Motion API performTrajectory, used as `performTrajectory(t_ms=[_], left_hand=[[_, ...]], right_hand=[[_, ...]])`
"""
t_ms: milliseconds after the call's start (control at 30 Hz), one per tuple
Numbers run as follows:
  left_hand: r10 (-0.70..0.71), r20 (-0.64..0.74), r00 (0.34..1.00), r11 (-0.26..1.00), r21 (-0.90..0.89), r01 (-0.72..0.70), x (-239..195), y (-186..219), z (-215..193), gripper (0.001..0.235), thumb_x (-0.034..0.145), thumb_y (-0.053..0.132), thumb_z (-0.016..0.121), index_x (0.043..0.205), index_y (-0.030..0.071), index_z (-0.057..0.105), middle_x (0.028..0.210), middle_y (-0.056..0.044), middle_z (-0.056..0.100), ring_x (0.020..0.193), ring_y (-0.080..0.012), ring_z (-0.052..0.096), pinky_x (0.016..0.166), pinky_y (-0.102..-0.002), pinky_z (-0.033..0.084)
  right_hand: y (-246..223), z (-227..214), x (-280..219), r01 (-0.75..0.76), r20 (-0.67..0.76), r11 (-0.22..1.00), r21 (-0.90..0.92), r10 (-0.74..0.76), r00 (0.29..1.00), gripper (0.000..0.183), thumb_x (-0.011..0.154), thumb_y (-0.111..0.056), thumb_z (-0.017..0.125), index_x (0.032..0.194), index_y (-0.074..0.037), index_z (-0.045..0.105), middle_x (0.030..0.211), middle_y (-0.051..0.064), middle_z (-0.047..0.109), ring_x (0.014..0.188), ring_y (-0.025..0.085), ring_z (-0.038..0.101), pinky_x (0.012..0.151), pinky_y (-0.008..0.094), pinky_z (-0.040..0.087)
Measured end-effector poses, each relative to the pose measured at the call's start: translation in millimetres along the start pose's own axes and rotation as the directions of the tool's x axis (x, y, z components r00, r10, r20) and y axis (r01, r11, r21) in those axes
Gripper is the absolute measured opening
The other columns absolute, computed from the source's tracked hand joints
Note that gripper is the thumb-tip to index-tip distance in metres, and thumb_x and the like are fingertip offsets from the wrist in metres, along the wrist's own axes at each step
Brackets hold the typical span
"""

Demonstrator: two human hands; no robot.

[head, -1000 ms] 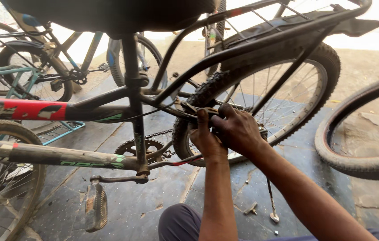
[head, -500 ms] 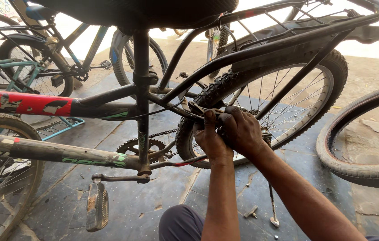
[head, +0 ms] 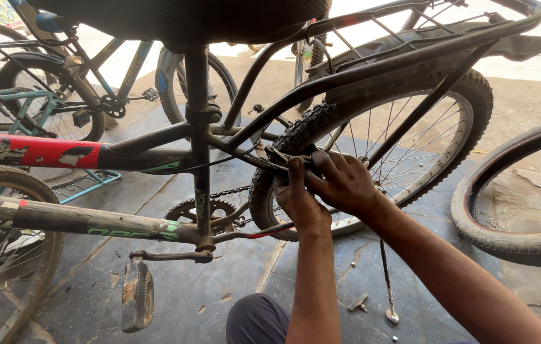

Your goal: The person sits on the floor and uses a wrench to tighten bolts on the rear brake assembly of a bicycle. They repeatedly adjust the brake cable and caliper while working on the rear wheel area.

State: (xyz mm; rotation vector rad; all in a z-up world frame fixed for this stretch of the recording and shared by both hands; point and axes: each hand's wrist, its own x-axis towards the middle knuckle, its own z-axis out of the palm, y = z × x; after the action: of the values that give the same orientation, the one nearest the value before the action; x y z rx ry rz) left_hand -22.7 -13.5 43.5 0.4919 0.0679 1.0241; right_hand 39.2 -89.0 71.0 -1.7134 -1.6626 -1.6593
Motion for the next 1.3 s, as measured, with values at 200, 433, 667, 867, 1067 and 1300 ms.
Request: performTrajectory(t_ms=[200, 433, 667, 867, 1067, 1300], left_hand=[[-0.011, -0.006, 1.000, 1.000, 0.009, 0.011, -1, -3, -1, 0.049, 0.080, 0.036, 0.088, 0.110, 0.002, 0.069, 0.100, -0.004, 0.071, 0.092, -0.0157, 0.067, 0.081, -0.031, 0.055], [0.000, 0.018, 1.000, 0.999, 0.036, -0.001, 1, -8, -8, 0.046, 0.082, 0.039, 0.088, 0.101, 0.001, 0.069, 0.094, -0.005, 0.070, 0.087, -0.0164, 0.066, 0.078, -0.033, 0.054], [0.109, -0.014, 0.994, 0.991, 0.078, -0.108, 9, -22, -18, 0.044, 0.085, 0.034, 0.087, 0.109, 0.003, 0.067, 0.097, -0.004, 0.069, 0.086, -0.0142, 0.063, 0.081, -0.033, 0.053], [0.003, -0.111, 0.994, 0.993, 0.116, 0.010, 30, -50, -46, 0.053, 0.087, 0.038, 0.077, 0.126, 0.004, 0.067, 0.115, 0.000, 0.072, 0.102, -0.0083, 0.065, 0.081, -0.027, 0.049], [0.099, 0.133, 0.986, 0.985, 0.129, -0.116, 16, -38, -44, 0.060, 0.088, 0.045, 0.086, 0.124, 0.001, 0.064, 0.103, -0.006, 0.066, 0.093, -0.0157, 0.063, 0.072, -0.034, 0.049], [0.062, 0.107, 0.992, 0.985, 0.157, -0.079, 12, -28, -32, 0.065, 0.081, 0.052, 0.087, 0.116, 0.003, 0.063, 0.100, -0.004, 0.066, 0.093, -0.0142, 0.066, 0.073, -0.033, 0.054]], right_hand=[[-3, -3, -7, -0.061, 0.056, 0.998, 0.020, 0.060, 0.997, 0.036, 0.092, -0.018, 0.068, 0.128, -0.019, 0.067, 0.116, 0.008, 0.054, 0.093, 0.019, 0.064, 0.068, 0.031, 0.055], [-1, -3, -19, -0.054, -0.024, 0.988, 0.148, 0.058, 0.998, 0.040, 0.090, -0.014, 0.073, 0.129, -0.019, 0.066, 0.126, 0.008, 0.054, 0.096, 0.021, 0.067, 0.072, 0.033, 0.058], [-57, -52, -142, -0.786, 0.403, 0.533, 0.313, 0.675, 0.618, 0.015, 0.087, -0.022, 0.079, 0.098, -0.013, 0.073, 0.100, 0.007, 0.072, 0.065, 0.019, 0.072, 0.056, 0.035, 0.058], [-98, -75, -324, -0.895, 0.820, 0.386, -0.224, 0.571, 0.042, 0.021, 0.091, -0.027, 0.067, 0.100, -0.013, 0.079, 0.101, 0.012, 0.072, 0.093, 0.038, 0.069, 0.079, 0.049, 0.055], [-133, -64, -400, -0.789, 0.916, 0.473, -0.392, 0.279, -0.288, 0.028, 0.085, -0.023, 0.067, 0.111, -0.016, 0.073, 0.107, 0.016, 0.073, 0.101, 0.039, 0.069, 0.084, 0.051, 0.056], [-177, -35, -414, -0.741, 0.949, 0.593, -0.315, 0.205, -0.239, 0.023, 0.087, -0.012, 0.063, 0.108, -0.006, 0.070, 0.105, 0.020, 0.073, 0.099, 0.040, 0.070, 0.081, 0.052, 0.056]])
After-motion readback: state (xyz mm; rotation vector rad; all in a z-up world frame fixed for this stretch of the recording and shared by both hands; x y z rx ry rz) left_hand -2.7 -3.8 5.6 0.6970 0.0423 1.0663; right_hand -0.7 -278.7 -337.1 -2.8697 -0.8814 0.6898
